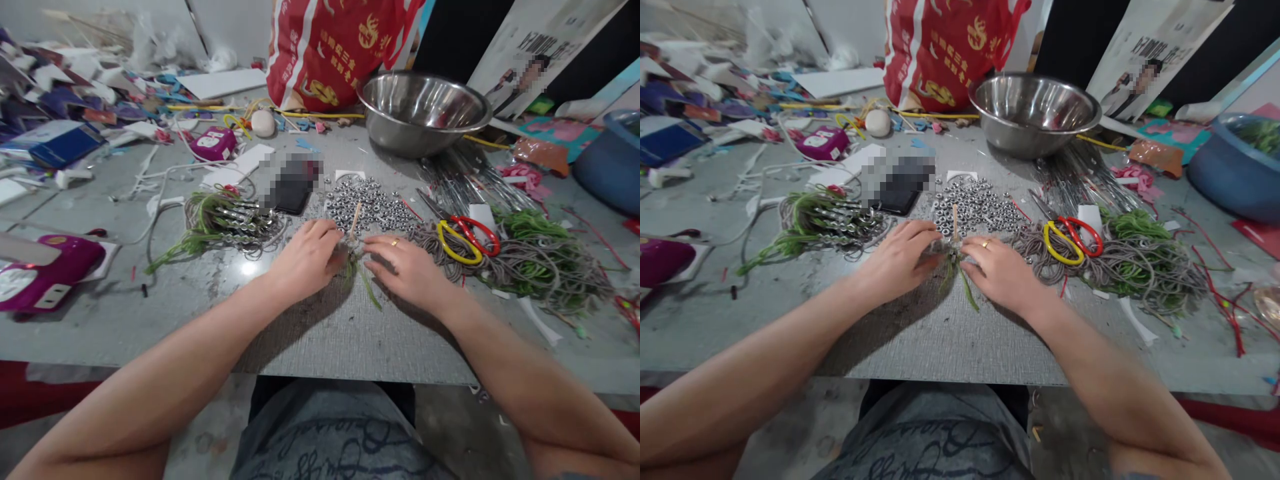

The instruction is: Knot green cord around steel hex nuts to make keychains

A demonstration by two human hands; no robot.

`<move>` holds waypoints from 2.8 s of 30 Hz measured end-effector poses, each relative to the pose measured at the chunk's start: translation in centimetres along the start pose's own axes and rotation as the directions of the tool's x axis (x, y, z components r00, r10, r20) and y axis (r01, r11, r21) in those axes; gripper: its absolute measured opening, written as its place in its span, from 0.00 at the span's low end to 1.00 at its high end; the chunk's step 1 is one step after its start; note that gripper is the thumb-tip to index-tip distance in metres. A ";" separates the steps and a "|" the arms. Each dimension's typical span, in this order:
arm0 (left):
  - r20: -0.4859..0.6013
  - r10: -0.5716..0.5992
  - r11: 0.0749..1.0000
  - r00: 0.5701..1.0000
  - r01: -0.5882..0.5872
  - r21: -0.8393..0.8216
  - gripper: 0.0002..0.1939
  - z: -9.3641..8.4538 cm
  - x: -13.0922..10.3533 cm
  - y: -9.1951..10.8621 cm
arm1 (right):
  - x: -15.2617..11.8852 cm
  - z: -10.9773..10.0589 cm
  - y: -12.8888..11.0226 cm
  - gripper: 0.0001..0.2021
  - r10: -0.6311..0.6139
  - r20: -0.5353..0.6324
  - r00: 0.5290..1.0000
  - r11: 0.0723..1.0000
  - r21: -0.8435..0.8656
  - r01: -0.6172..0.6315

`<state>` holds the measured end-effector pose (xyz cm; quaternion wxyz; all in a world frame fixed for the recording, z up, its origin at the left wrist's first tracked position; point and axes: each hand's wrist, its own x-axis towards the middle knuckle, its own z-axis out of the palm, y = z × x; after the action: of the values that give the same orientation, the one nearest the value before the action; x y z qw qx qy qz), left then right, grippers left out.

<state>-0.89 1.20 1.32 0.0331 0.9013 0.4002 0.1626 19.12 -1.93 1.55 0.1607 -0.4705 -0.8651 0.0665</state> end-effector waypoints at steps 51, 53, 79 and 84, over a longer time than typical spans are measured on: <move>0.325 -0.167 0.983 0.931 0.133 0.125 0.15 0.6 -0.1 1.5 | 0.6 1.2 -1.1 0.12 0.343 0.178 0.922 0.936 -0.144 -0.320; 0.353 -0.176 0.982 0.919 0.138 0.132 0.14 0.5 0.0 1.4 | 0.6 1.1 -1.1 0.11 0.329 0.196 0.924 0.942 -0.132 -0.307; 0.462 -0.169 0.958 0.871 0.036 0.283 0.14 -1.6 0.2 -0.6 | 0.8 -1.4 -0.2 0.07 0.287 0.367 0.885 0.955 -0.183 -0.234; 0.411 -0.242 0.939 0.879 0.106 0.327 0.14 -1.9 0.2 -0.4 | 0.9 -1.6 0.0 0.07 0.293 0.360 0.886 0.951 -0.203 -0.232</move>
<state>-1.65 1.44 3.05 0.0034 0.8690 0.4818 -0.1129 19.20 -1.28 3.22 -0.0600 -0.5721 -0.8103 0.1119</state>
